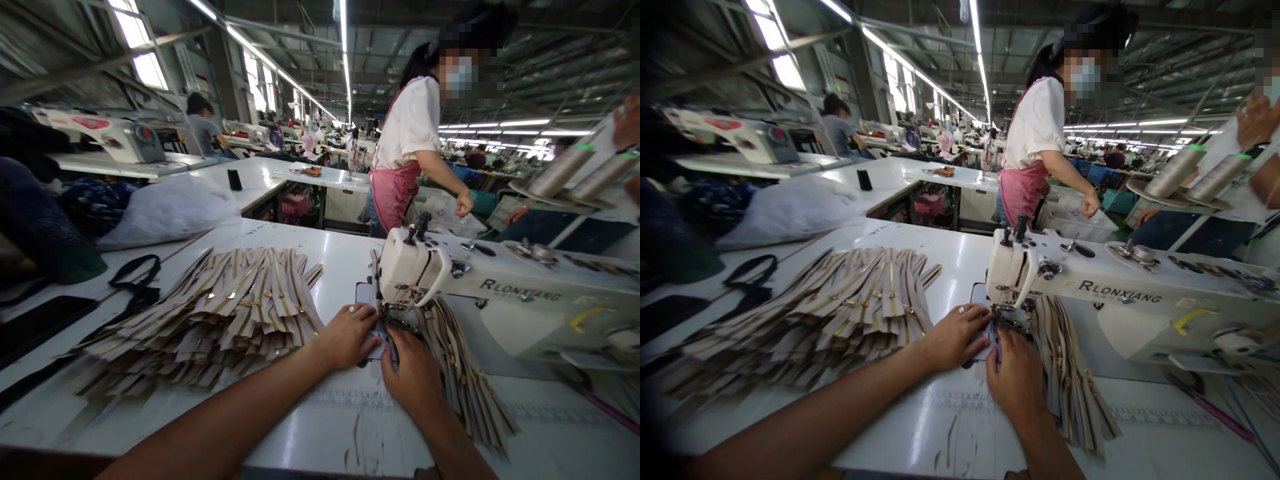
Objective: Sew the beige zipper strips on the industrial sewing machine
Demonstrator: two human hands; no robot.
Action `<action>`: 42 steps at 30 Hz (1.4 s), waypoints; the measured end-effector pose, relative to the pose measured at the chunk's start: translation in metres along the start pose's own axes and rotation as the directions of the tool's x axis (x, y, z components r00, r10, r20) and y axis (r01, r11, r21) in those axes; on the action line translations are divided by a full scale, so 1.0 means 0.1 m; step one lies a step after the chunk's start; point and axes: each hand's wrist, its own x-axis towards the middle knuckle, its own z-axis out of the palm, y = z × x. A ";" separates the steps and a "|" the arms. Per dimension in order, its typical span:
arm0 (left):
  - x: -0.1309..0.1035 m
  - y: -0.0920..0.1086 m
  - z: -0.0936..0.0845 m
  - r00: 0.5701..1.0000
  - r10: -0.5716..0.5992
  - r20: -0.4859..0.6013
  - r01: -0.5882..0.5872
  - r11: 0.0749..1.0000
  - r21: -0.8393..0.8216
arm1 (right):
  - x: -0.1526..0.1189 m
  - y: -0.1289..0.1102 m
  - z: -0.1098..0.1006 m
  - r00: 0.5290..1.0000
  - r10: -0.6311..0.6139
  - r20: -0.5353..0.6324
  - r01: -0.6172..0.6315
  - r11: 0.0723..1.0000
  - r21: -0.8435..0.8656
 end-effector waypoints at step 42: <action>0.01 0.04 -0.32 0.988 0.080 0.130 -0.091 0.992 0.084 | -0.07 0.08 0.08 0.987 0.091 -0.133 -0.062 0.975 0.212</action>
